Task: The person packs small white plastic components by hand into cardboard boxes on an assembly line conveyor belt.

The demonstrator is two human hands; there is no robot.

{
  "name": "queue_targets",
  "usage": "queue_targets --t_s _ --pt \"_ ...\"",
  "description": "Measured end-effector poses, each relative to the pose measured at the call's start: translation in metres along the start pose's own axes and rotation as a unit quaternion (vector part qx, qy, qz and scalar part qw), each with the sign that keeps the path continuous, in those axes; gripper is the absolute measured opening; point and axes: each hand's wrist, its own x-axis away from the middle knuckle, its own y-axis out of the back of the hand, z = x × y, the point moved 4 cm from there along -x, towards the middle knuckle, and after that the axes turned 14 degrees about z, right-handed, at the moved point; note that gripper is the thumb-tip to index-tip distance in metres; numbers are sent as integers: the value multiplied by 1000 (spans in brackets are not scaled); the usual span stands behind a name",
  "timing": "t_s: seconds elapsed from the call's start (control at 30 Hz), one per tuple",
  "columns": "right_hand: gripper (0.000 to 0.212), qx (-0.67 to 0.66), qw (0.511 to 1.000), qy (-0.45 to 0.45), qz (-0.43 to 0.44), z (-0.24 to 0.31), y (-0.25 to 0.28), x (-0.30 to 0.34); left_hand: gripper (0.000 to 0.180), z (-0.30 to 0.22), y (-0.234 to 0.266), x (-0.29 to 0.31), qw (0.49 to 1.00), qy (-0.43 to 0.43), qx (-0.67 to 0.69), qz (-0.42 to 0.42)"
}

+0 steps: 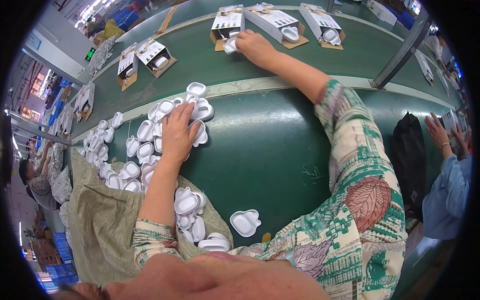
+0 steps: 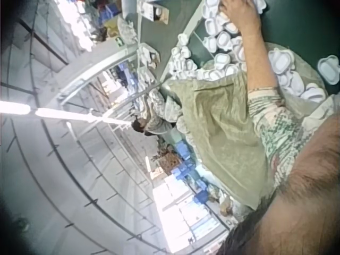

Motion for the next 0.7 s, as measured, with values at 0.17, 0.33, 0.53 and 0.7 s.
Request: queue_targets --t_s 0.17,0.33,0.53,0.7 --pt "11 147 980 -136 20 -43 -19 -42 47 1 -2 2 1000 -7 19 1" --pt "13 18 986 -158 -46 0 -15 -33 47 15 -2 12 1000 -7 21 0" --pt "19 -97 982 144 74 140 -28 -18 51 15 -3 14 1000 -4 21 -6" --pt "10 -69 989 83 99 124 -33 -13 41 18 5 19 993 14 60 -104"
